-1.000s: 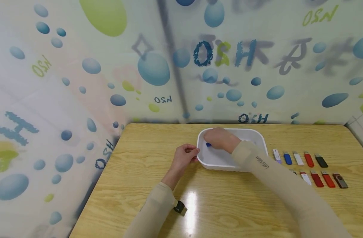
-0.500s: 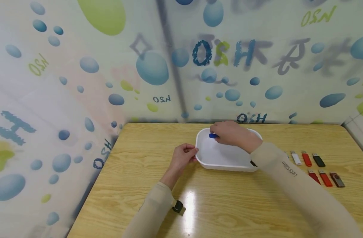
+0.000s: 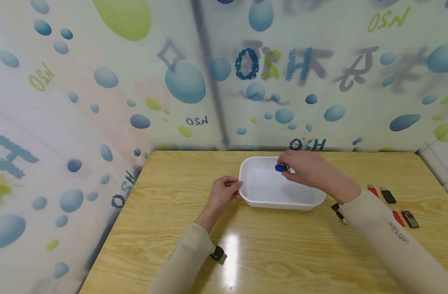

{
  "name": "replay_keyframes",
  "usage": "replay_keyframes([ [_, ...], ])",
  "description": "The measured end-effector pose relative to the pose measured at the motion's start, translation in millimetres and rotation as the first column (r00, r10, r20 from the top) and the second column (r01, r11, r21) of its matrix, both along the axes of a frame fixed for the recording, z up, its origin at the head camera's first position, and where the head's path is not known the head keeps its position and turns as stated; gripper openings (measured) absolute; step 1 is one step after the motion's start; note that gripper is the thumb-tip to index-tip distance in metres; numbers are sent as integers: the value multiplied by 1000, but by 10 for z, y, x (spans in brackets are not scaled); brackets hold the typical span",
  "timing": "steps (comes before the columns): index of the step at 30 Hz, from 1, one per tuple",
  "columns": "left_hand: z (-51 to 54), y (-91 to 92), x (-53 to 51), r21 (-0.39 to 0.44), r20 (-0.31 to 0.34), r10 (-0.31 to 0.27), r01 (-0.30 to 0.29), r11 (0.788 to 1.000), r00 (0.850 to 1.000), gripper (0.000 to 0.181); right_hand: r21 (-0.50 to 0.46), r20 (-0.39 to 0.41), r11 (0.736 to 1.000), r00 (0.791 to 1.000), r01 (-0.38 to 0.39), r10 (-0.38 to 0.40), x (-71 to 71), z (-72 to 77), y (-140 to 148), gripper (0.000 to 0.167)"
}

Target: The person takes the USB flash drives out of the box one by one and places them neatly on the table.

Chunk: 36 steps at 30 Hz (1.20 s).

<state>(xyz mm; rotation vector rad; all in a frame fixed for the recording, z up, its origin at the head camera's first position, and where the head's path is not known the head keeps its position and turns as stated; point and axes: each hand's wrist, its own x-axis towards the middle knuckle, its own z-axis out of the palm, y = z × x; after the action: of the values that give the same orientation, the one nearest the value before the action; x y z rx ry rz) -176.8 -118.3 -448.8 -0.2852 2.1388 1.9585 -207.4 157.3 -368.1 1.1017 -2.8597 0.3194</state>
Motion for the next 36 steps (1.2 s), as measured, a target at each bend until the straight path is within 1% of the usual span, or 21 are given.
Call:
replay_keyframes([
  [2, 103, 17, 52, 1, -4, -3, 3, 1000, 1000, 22, -15, -9, 1000, 1000, -3, 2, 63, 12, 82, 21],
  [3, 137, 24, 73, 2, -10, -4, 4, 1000, 1000, 21, -22, -11, 1000, 1000, -1, 1, 93, 16, 123, 21],
  [5, 187, 35, 106, 12, -22, -1, 1, 1000, 1000, 22, -45, -6, 999, 1000, 8, -8, 154, 25, 206, 21],
  [6, 192, 36, 113, 13, -26, 0, 0, 1000, 1000, 22, -58, 3, 998, 1000, 13, -13, 180, 27, 246, 21],
  [7, 176, 33, 107, 15, -27, 2, -2, 1000, 1000, 22, -69, 10, 997, 1000, 20, -20, 208, 27, 288, 21],
  [9, 107, 18, 68, 17, -22, 5, -4, 1000, 1000, 22, -91, 19, 995, 999, 39, -38, 256, 24, 370, 23],
  [12, -16, -7, 0, 16, -11, 3, -3, 1000, 1000, 23, -116, 34, 990, 996, 82, -79, 325, 5, 499, 25],
  [14, -96, -19, -38, 22, -17, 1, -1, 1000, 1000, 24, -127, 52, 985, 992, 118, -112, 363, -9, 588, 25],
  [16, -132, -22, -47, 30, -25, 2, -2, 1000, 1000, 25, -133, 76, 978, 986, 159, -150, 395, -24, 677, 26],
  [18, -142, -20, -43, 32, -32, 6, -5, 999, 999, 25, -135, 102, 970, 977, 200, -188, 423, -39, 764, 28],
  [20, -159, -19, -43, 36, -33, 13, -12, 999, 999, 26, -133, 127, 958, 963, 253, -237, 451, -61, 856, 29],
  [25, -156, -10, -31, 45, -40, 26, -25, 999, 999, 23, -142, 172, 912, 917, 384, -360, 513, -146, 1123, 29],
  [28, -160, -8, -28, 53, -45, 34, -32, 998, 998, 22, -172, 170, 892, 905, 418, -391, 528, -204, 1310, 29],
  [30, -161, -12, -32, 56, -42, 35, -32, 998, 999, 22, -193, 186, 878, 895, 439, -406, 534, -247, 1436, 31],
  [31, -116, -9, -15, 56, -37, 32, -30, 998, 999, 22, -201, 186, 873, 892, 445, -412, 535, -271, 1498, 31],
  [33, -112, -16, -25, 52, -24, 23, -21, 998, 999, 22, -210, 198, 860, 882, 465, -428, 532, -324, 1623, 36],
  [36, -103, -16, -36, 45, -15, 11, -10, 999, 1000, 23, -213, 171, 852, 877, 479, -450, 537, -417, 1799, 39],
])
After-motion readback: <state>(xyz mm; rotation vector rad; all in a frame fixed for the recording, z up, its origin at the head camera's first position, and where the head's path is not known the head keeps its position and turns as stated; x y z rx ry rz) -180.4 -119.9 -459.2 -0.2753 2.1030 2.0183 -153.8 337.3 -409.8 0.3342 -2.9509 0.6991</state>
